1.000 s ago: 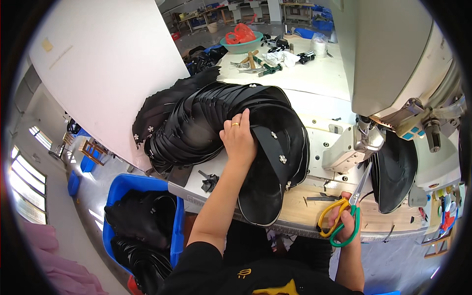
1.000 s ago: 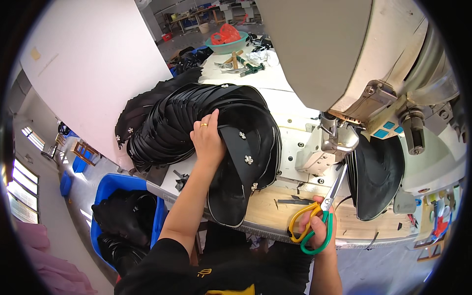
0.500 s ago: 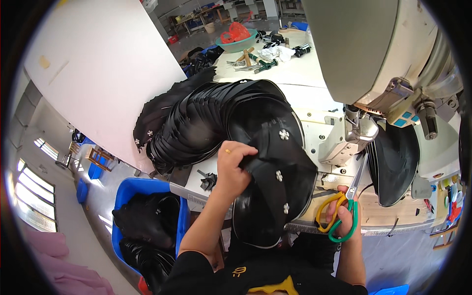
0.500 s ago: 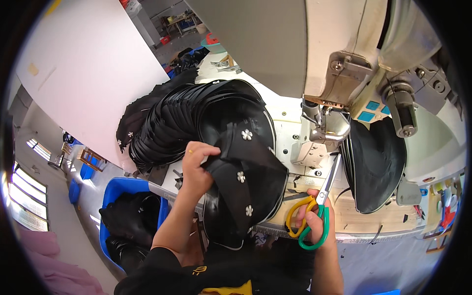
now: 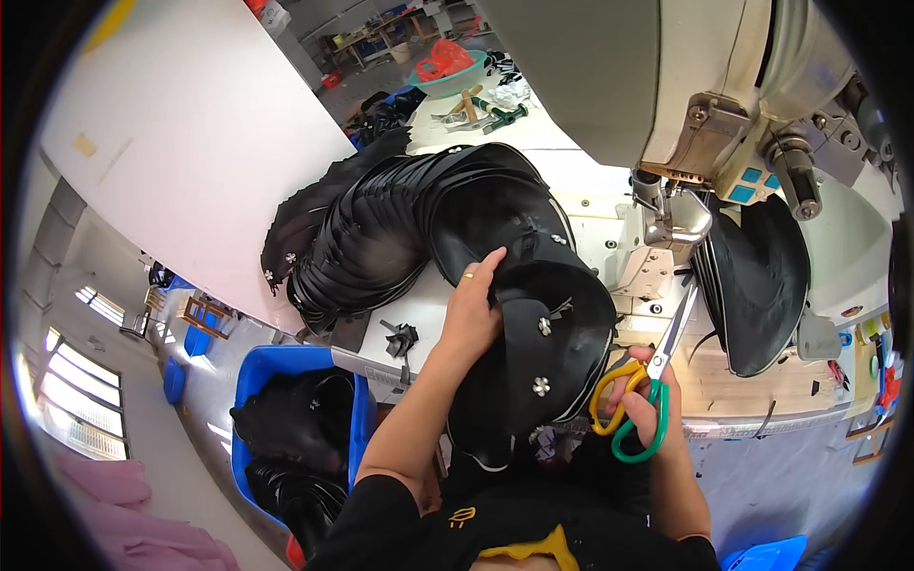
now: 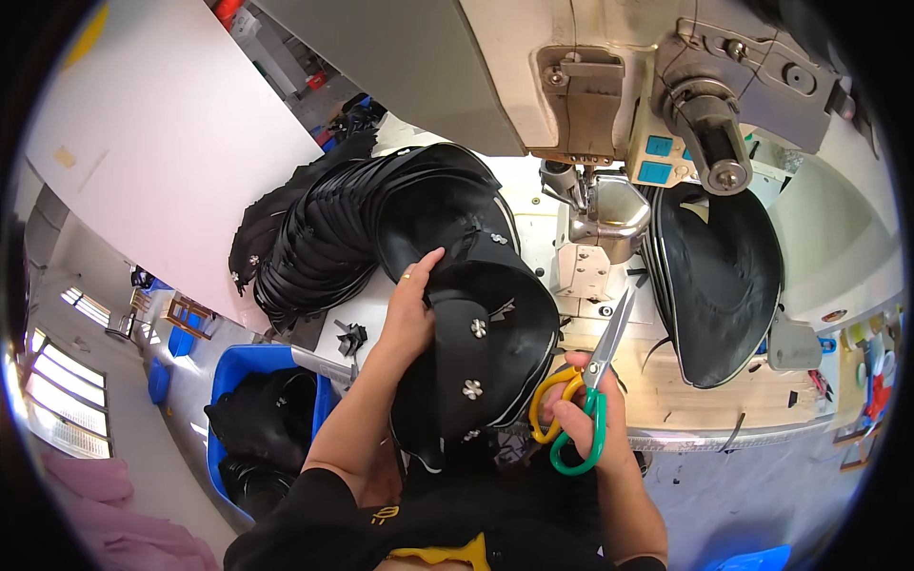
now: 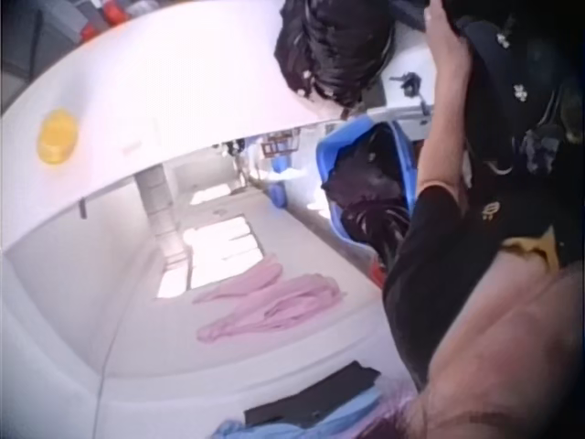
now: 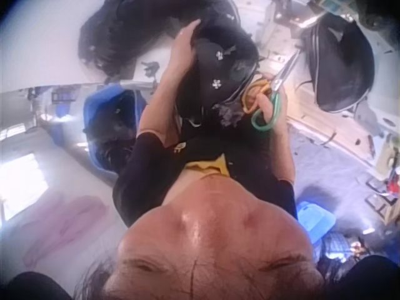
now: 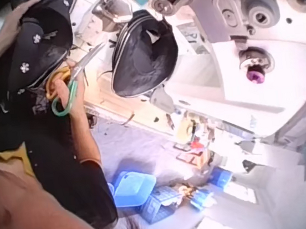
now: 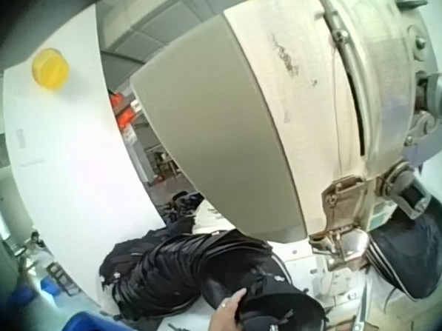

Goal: The person trims excess black fabric and threads from the edges of several black fabric pieces using scissors. They repeatedly pick up pieces from a blue bin, cut along the edges, and place the finished pieces back into the bin or onto a pile on the table.

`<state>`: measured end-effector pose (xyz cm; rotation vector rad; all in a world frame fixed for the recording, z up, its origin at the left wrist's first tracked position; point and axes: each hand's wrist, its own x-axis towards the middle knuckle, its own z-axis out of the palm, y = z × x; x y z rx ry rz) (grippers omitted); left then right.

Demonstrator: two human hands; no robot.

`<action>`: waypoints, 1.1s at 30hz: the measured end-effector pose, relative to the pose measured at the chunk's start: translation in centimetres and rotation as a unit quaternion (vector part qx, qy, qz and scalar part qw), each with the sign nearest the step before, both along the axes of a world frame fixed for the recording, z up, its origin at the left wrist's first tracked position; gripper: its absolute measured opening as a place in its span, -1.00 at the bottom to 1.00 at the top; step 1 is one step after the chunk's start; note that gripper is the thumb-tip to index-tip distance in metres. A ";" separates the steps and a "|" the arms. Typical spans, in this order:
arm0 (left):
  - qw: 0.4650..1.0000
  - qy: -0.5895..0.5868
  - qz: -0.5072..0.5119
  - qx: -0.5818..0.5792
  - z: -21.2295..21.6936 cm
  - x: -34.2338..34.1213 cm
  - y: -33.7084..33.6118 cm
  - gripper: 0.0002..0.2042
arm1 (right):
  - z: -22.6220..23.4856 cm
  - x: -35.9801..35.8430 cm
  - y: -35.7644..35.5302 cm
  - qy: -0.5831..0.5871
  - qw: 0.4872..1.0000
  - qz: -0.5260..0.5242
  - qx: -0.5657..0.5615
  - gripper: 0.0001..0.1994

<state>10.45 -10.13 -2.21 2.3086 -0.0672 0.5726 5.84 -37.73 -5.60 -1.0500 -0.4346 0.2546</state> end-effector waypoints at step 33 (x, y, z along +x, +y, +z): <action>0.916 -0.018 0.323 0.236 1.7 6.9 4.6 -0.28 | -0.3 0.0 -1.2 0.019 0.999 0.020 0.020 -0.45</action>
